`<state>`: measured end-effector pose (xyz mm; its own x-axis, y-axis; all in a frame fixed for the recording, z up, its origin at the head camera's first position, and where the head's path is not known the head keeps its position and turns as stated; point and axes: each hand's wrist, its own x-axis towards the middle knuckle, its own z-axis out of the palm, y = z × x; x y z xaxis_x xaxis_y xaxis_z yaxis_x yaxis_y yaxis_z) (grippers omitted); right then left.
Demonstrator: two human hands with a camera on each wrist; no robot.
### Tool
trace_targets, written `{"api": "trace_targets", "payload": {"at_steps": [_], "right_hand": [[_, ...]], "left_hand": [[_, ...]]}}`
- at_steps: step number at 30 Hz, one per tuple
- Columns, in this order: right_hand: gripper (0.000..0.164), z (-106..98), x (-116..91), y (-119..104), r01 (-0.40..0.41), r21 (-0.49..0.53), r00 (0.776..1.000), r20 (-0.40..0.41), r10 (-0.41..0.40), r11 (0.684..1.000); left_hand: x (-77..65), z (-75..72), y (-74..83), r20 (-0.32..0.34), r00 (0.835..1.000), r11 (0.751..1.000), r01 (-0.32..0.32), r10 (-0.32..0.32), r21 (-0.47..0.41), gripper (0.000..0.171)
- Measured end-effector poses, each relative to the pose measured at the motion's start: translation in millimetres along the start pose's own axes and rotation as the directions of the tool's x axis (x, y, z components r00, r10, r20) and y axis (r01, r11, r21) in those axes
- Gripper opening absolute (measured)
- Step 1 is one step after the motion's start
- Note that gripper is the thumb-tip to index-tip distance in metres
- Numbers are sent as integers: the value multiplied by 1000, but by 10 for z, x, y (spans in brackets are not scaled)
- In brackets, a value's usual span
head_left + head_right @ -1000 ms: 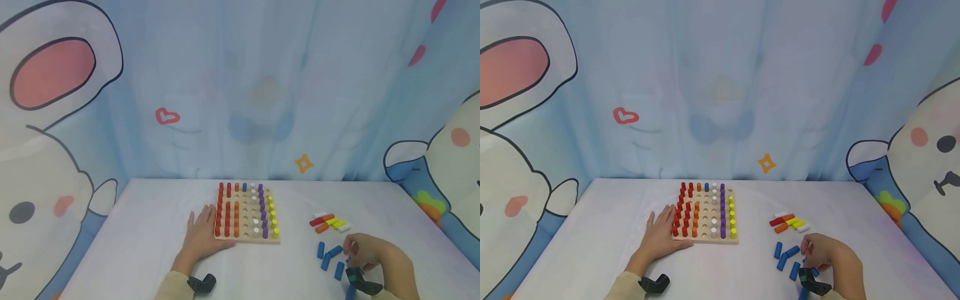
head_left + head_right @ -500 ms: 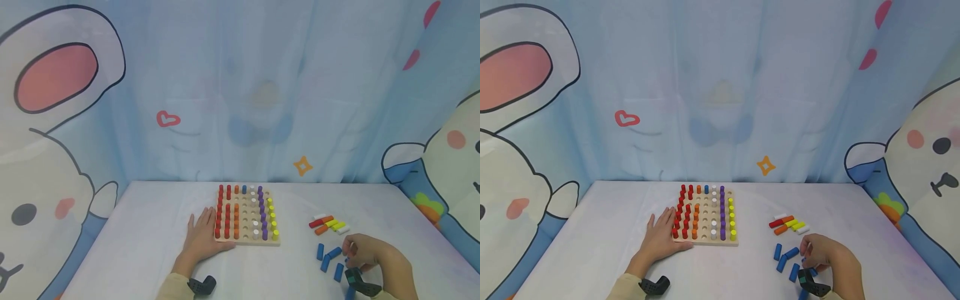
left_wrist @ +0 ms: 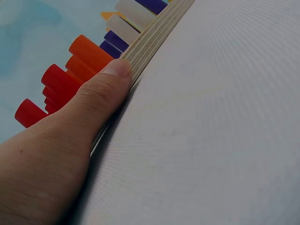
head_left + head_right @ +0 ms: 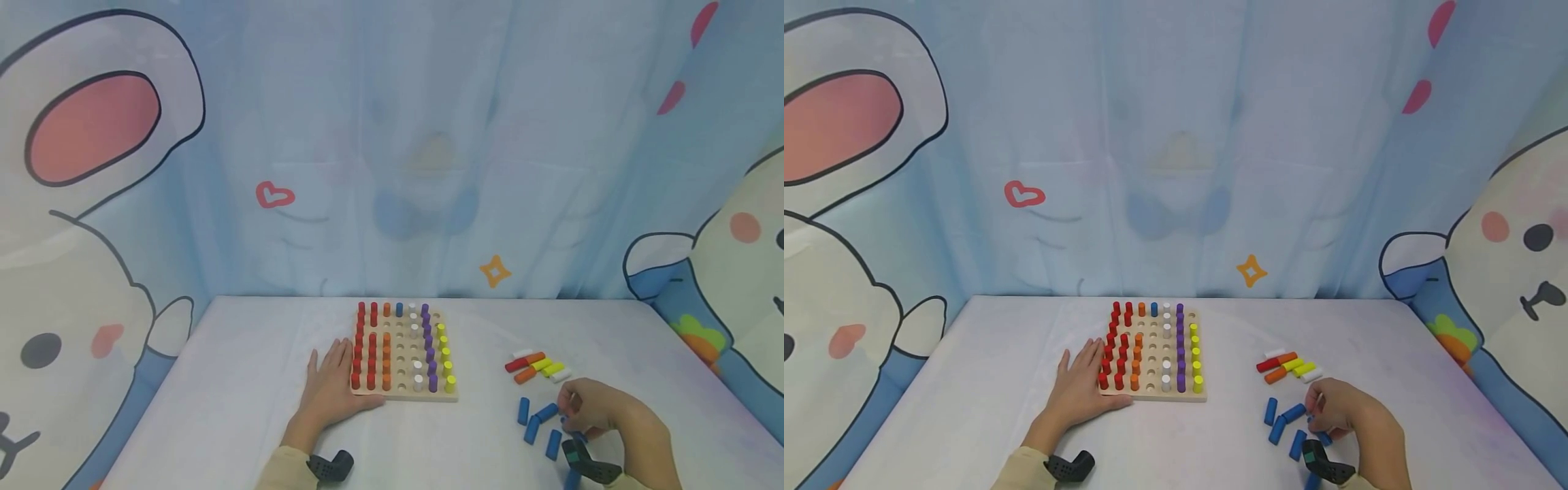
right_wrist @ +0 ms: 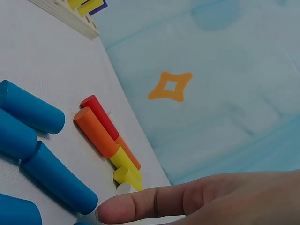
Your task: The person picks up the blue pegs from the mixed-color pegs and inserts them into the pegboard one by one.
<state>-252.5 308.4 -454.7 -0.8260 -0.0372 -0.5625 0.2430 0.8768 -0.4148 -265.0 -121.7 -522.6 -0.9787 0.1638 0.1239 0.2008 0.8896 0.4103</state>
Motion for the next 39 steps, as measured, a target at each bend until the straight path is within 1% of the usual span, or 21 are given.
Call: {"api": "trace_targets", "payload": {"at_steps": [9,13,20,26,29,34,39], "right_hand": [[24,-5,21,3,19,8,1000,-23,-19,1000],[24,2,36,-5,27,13,999,-21,-26,1000],[21,-6,44,19,10,-26,999,-41,-11,1000],[20,-48,51,7,50,-22,998,-47,-51,998],[21,-66,43,12,77,-41,995,-52,-79,996],[21,-81,27,5,85,-74,993,-81,-91,994],[20,-85,6,-15,84,-67,991,-103,-91,994]], "left_hand": [[1,-8,0,10,1000,1000,2,-2,-1,126],[5,-13,-17,8,1000,1000,-3,3,14,127],[19,9,-15,7,1000,1000,-19,19,-2,127],[10,20,-28,6,1000,1000,-6,6,14,129],[8,24,-30,3,1000,1000,-5,5,13,128],[7,21,-27,-3,1000,1000,-10,10,5,127],[6,16,-20,1,1000,1000,-7,7,2,127]]}}
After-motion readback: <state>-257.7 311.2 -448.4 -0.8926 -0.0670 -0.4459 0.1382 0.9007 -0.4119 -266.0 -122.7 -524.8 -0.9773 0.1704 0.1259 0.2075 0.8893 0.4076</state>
